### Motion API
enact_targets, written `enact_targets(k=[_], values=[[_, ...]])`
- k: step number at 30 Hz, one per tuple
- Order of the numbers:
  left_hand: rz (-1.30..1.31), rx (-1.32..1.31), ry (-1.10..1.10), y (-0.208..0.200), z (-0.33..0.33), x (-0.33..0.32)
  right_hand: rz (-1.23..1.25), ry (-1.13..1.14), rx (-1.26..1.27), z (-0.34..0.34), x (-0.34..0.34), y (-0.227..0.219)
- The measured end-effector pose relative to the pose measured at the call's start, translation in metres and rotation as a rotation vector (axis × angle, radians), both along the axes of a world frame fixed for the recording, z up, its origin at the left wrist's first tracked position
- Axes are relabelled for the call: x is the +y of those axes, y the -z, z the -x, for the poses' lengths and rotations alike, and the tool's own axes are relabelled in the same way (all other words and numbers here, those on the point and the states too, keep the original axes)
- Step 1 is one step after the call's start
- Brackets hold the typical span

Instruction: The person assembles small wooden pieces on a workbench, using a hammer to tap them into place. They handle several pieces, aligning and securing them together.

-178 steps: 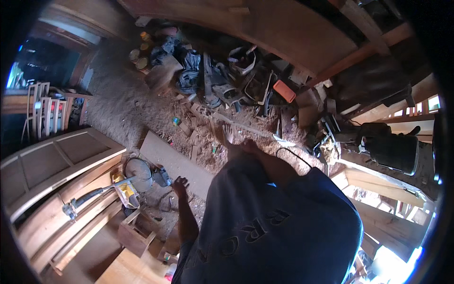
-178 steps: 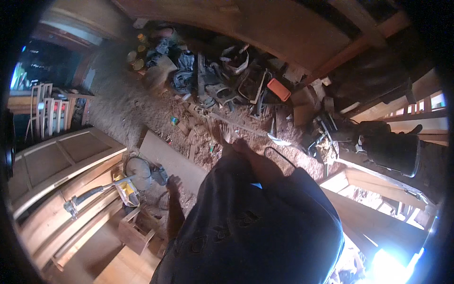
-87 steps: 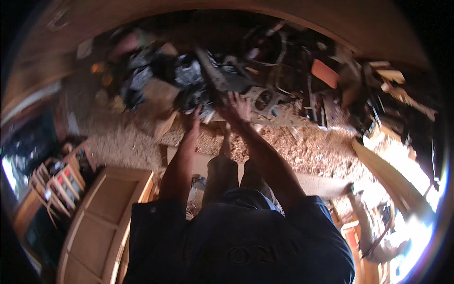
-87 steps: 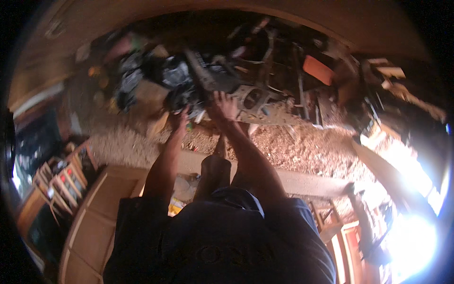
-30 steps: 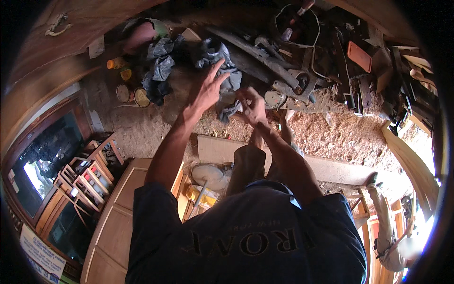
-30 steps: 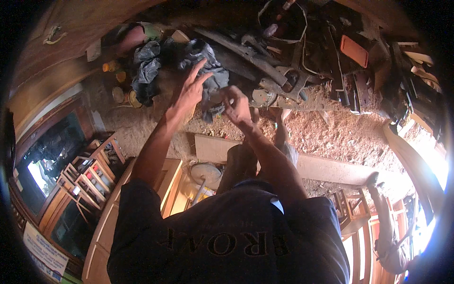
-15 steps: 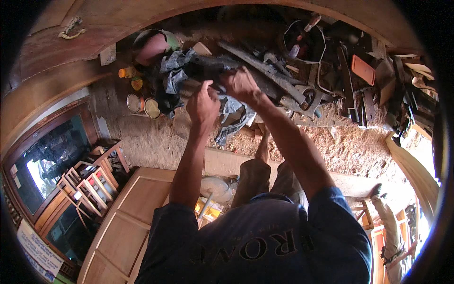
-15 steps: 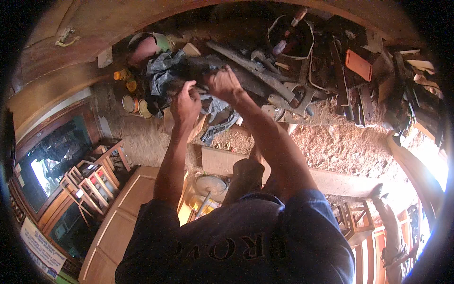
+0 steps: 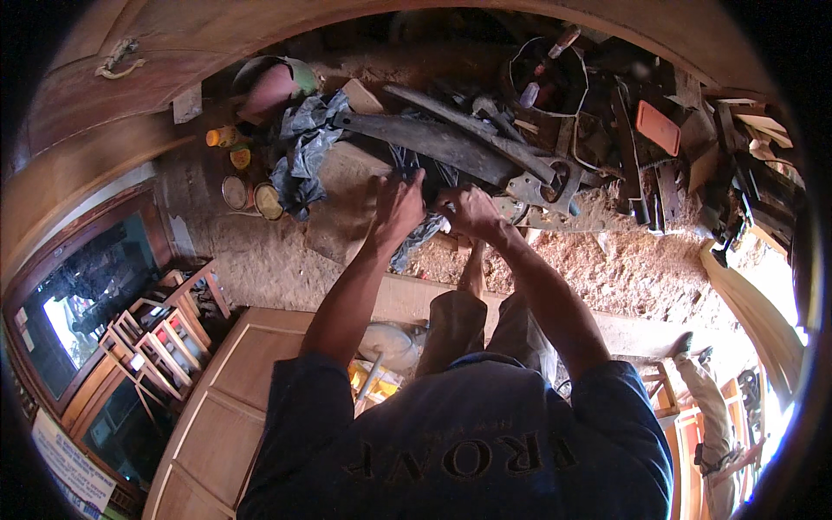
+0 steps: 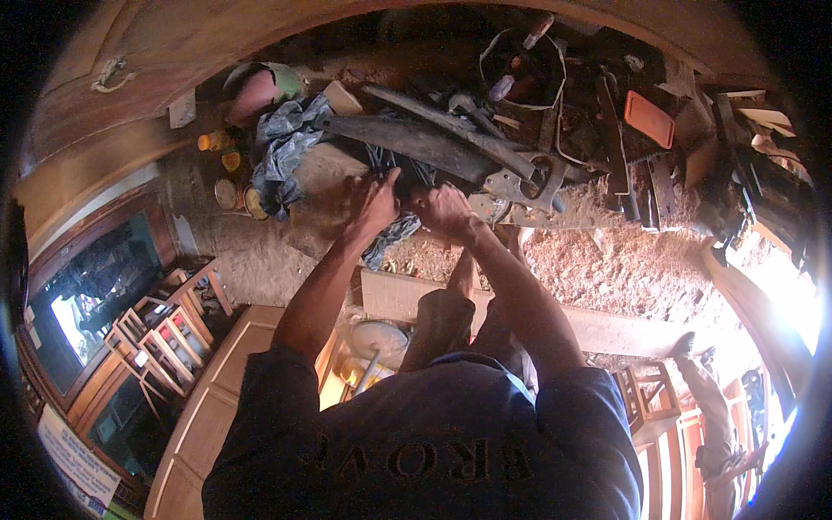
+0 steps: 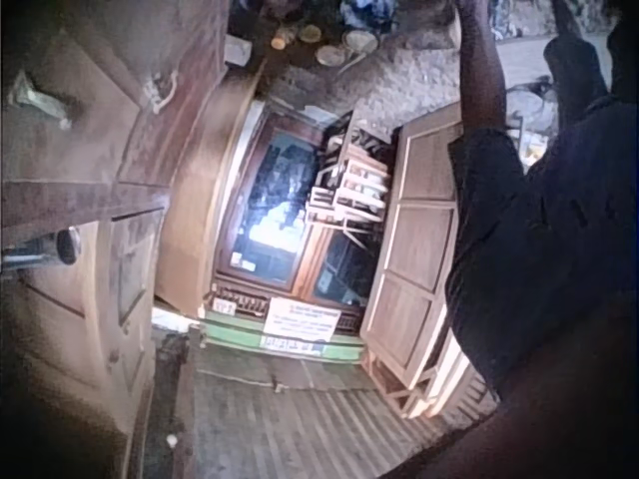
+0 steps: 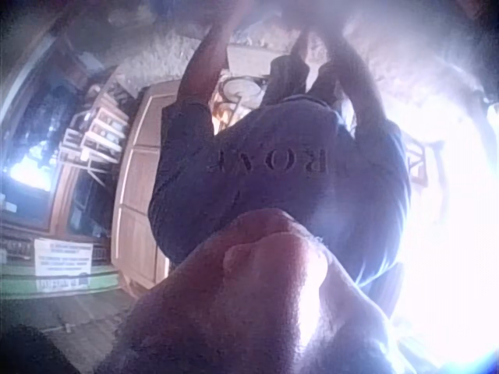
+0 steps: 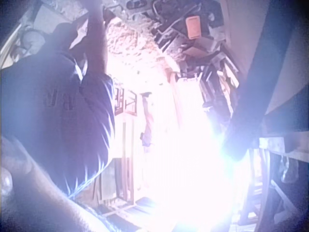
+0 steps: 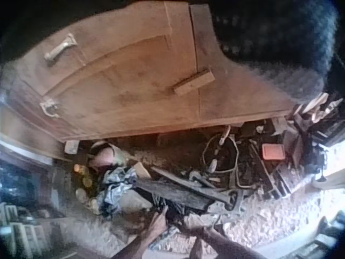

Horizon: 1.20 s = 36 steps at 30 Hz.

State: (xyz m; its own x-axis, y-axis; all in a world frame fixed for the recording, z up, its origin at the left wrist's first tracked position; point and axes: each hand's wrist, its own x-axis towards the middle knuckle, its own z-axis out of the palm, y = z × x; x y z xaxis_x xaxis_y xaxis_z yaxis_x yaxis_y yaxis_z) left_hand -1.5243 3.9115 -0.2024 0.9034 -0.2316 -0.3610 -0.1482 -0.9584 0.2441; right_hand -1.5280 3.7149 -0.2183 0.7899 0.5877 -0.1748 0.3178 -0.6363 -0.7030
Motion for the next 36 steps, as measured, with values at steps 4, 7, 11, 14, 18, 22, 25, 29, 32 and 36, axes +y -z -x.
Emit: enact_targets(k=[4,7,11,14,18,22,25,29,32,36], values=[[-0.211,0.003,0.133,-0.011,-0.007,-0.018,0.036,0.128,0.053,-0.02,0.012,-0.006],[-0.258,-0.057,0.195,-0.017,-0.015,-0.021,0.107,0.173,0.054,-0.035,0.027,-0.012],[-0.187,-0.134,0.355,-0.015,-0.02,0.004,0.131,0.015,0.123,-0.046,0.036,-0.004],[-0.168,-0.254,0.366,-0.008,-0.023,0.014,0.132,0.035,0.004,-0.035,0.04,0.008],[-0.187,-0.177,0.171,-0.003,-0.034,0.004,0.252,0.158,-0.028,-0.023,0.038,0.024],[-0.185,-0.165,0.014,-0.007,-0.045,-0.003,0.155,0.318,-0.069,-0.018,0.035,0.03],[-0.19,-0.176,-0.137,-0.007,-0.055,-0.003,0.08,0.393,-0.04,-0.02,0.037,0.027],[-0.365,0.063,-0.043,-0.005,-0.066,-0.003,0.158,0.368,0.168,-0.025,0.039,0.017],[-0.367,-0.044,-0.046,0.0,-0.067,-0.004,0.188,0.354,0.199,-0.027,0.035,0.01],[-0.172,0.13,-0.148,0.021,-0.075,0.006,0.145,0.481,0.241,-0.028,0.032,0.007]])
